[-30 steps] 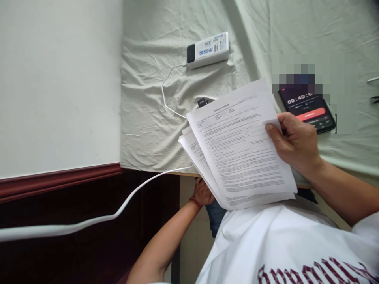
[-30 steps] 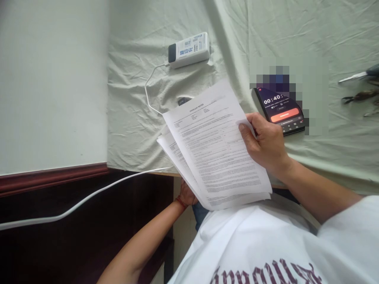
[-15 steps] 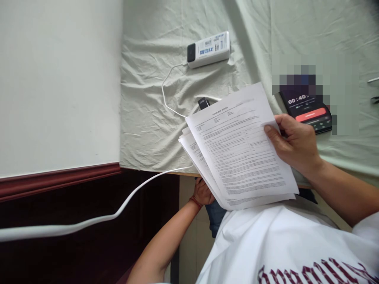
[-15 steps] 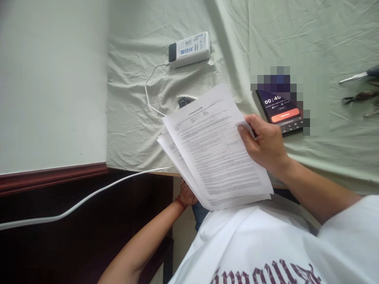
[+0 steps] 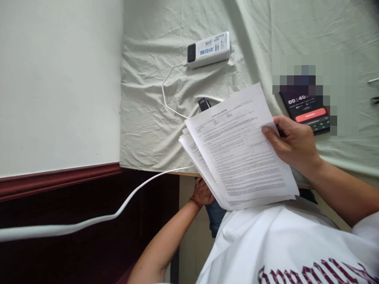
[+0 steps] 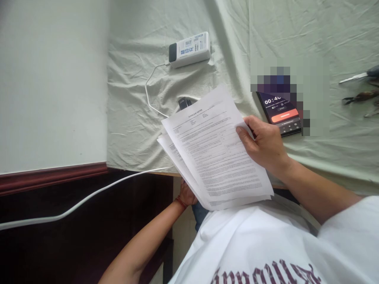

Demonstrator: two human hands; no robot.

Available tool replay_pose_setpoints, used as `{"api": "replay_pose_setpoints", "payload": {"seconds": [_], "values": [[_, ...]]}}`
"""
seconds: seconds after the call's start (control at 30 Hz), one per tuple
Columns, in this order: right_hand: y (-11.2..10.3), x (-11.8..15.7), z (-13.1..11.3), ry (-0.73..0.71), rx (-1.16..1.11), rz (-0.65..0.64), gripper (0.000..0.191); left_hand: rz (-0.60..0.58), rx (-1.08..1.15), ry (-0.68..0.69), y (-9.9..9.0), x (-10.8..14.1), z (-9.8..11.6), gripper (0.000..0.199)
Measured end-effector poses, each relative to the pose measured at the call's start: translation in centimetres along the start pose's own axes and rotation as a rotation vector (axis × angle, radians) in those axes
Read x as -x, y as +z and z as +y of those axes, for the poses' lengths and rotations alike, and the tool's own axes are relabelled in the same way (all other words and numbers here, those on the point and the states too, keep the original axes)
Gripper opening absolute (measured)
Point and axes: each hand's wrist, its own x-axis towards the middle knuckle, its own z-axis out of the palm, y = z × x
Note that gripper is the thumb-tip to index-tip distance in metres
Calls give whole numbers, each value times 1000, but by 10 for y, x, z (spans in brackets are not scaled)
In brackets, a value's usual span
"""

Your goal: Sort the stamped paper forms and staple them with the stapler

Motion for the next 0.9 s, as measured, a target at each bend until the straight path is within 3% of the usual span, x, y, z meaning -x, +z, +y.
{"api": "replay_pose_setpoints", "payload": {"seconds": [0.3,0.5,0.7,0.9], "values": [[-1,0,-3,-44,27,-52,19,-56,-8,-20,3,4,-1,5],[4,2,1,-97,13,-62,10,-98,-47,-46,3,6,-1,8],[8,0,6,-186,8,49,34,-100,-49,-35,2,5,-1,7],[12,4,7,-266,72,-41,37,-106,-44,-48,1,4,-1,8]]}}
